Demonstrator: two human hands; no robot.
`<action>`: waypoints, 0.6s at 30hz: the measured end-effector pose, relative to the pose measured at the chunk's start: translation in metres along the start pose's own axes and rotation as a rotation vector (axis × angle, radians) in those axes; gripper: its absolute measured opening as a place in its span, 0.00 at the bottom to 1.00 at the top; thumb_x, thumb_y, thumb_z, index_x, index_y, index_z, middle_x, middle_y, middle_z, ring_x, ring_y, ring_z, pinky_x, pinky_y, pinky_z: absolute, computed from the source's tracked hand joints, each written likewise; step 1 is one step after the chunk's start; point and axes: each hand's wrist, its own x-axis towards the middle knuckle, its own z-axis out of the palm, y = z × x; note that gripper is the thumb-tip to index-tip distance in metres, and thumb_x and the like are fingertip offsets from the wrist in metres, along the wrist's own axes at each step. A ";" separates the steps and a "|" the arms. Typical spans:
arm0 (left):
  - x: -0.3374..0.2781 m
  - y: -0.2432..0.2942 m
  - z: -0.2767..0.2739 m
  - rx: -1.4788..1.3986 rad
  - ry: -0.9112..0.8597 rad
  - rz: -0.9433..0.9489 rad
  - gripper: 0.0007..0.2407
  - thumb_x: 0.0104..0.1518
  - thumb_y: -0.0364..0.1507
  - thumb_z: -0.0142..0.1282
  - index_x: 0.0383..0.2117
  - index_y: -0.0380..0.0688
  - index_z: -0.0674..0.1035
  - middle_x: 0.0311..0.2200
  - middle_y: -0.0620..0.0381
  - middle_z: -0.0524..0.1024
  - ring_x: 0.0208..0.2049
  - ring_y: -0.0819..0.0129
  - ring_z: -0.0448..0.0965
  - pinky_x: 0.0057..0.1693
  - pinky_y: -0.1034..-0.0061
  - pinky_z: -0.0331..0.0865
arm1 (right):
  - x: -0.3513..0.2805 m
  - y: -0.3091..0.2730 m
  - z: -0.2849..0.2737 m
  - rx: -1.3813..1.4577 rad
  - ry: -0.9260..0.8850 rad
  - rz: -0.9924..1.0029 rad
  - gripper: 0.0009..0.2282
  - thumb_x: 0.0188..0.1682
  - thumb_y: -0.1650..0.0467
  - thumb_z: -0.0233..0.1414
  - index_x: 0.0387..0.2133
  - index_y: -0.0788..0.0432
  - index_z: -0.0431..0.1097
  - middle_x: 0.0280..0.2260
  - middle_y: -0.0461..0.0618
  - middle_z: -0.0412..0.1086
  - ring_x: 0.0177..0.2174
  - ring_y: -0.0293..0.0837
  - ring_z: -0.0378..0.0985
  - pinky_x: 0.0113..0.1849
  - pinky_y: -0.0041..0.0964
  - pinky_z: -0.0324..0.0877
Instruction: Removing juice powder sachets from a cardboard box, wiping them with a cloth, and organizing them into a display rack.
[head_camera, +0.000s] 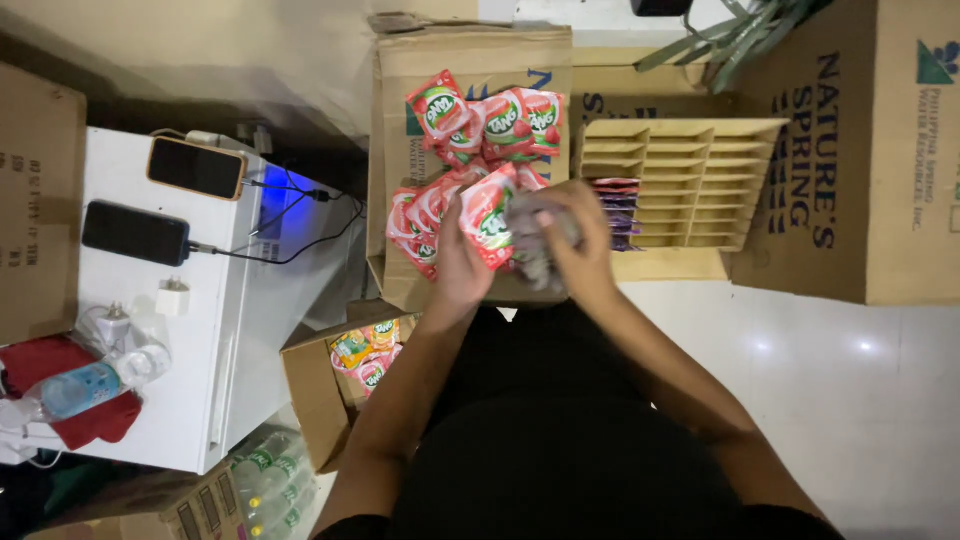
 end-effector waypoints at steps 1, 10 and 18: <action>-0.002 -0.003 0.007 0.039 -0.022 -0.016 0.22 0.71 0.42 0.39 0.62 0.39 0.66 0.60 0.47 0.71 0.60 0.60 0.74 0.67 0.59 0.68 | 0.002 -0.013 0.005 -0.040 -0.065 -0.093 0.07 0.56 0.72 0.54 0.45 0.62 0.72 0.43 0.52 0.72 0.46 0.50 0.75 0.51 0.41 0.69; -0.035 -0.054 0.067 0.933 -0.293 0.264 0.35 0.70 0.55 0.29 0.74 0.40 0.43 0.76 0.50 0.40 0.77 0.62 0.36 0.77 0.66 0.36 | 0.030 -0.017 0.001 -0.230 0.187 -0.048 0.07 0.54 0.74 0.56 0.42 0.62 0.69 0.41 0.59 0.66 0.43 0.55 0.71 0.47 0.43 0.67; -0.024 -0.055 0.090 0.462 -0.064 -0.013 0.32 0.68 0.50 0.32 0.72 0.39 0.55 0.72 0.47 0.53 0.71 0.54 0.55 0.70 0.62 0.52 | -0.026 0.003 -0.015 -0.179 0.100 -0.031 0.07 0.52 0.74 0.52 0.41 0.64 0.67 0.39 0.58 0.65 0.42 0.54 0.70 0.46 0.44 0.67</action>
